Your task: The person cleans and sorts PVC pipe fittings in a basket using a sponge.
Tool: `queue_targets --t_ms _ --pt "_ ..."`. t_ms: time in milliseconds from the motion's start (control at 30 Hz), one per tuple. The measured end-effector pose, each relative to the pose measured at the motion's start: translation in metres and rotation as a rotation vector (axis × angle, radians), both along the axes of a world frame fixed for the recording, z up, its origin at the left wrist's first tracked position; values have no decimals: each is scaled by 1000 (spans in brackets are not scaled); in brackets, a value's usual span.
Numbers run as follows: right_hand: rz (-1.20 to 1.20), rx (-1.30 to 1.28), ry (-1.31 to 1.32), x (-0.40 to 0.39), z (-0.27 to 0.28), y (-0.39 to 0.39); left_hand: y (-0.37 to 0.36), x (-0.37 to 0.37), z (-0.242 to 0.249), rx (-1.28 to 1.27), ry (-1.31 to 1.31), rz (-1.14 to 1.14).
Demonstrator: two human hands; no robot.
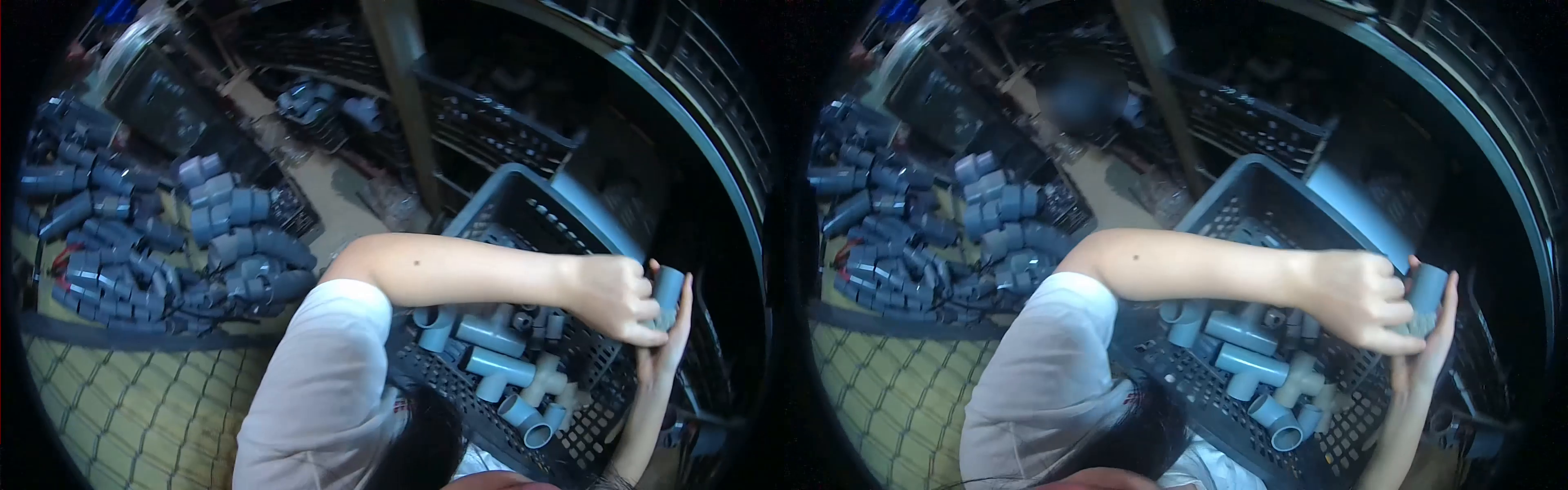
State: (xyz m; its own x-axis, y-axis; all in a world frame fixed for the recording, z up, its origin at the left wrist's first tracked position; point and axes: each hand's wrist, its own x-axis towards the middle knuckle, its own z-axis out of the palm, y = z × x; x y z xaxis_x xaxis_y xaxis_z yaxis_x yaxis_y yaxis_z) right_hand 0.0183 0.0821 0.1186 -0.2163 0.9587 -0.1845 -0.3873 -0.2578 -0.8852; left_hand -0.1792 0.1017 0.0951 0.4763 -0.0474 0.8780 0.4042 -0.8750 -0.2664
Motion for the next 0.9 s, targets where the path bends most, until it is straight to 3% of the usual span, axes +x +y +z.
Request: queue_targets --t_ms 33,100,133,200,267,300,400,467,500,533,600,633,733,800,867,900 --pt "-233 -53 -89 -28 17 -9 3 -3 6 -20 -10 45" --pt "-70 -97 -69 -17 22 -7 16 -14 11 -89 -18 152" --pt "50 -53 -70 -16 24 -9 17 -16 13 -158 -93 152" --pt "61 -80 -97 -18 25 -5 10 -11 11 -258 -226 60" --pt "-323 -136 -176 -41 29 -12 -1 -4 4 -180 -168 62" --pt "-154 -99 -177 -23 19 -10 -6 -2 2 -119 -69 53" --pt "-237 -99 -249 -30 17 -10 -1 -8 5 -15 13 1" --pt "-103 -51 -232 3 -1 -6 11 -18 19 -116 -101 32" --pt "106 -7 -152 5 3 -2 18 -17 16 -151 -162 71" --pt "108 3 -152 0 7 -2 19 -17 12 -141 -163 73" --pt "-130 -35 -104 -25 22 -9 8 -10 4 40 -48 91" --pt "55 -7 -44 -15 20 -6 -5 -9 3 17 6 34" --pt "29 -46 -138 -19 21 -9 -12 1 3 32 -43 30" --pt "-75 -92 -174 -16 20 -7 -3 -2 10 14 -100 185" --pt "357 -100 140 12 11 5 2 -12 11 -183 -88 179" --pt "367 -100 135 14 9 8 4 -14 9 -158 -84 169"
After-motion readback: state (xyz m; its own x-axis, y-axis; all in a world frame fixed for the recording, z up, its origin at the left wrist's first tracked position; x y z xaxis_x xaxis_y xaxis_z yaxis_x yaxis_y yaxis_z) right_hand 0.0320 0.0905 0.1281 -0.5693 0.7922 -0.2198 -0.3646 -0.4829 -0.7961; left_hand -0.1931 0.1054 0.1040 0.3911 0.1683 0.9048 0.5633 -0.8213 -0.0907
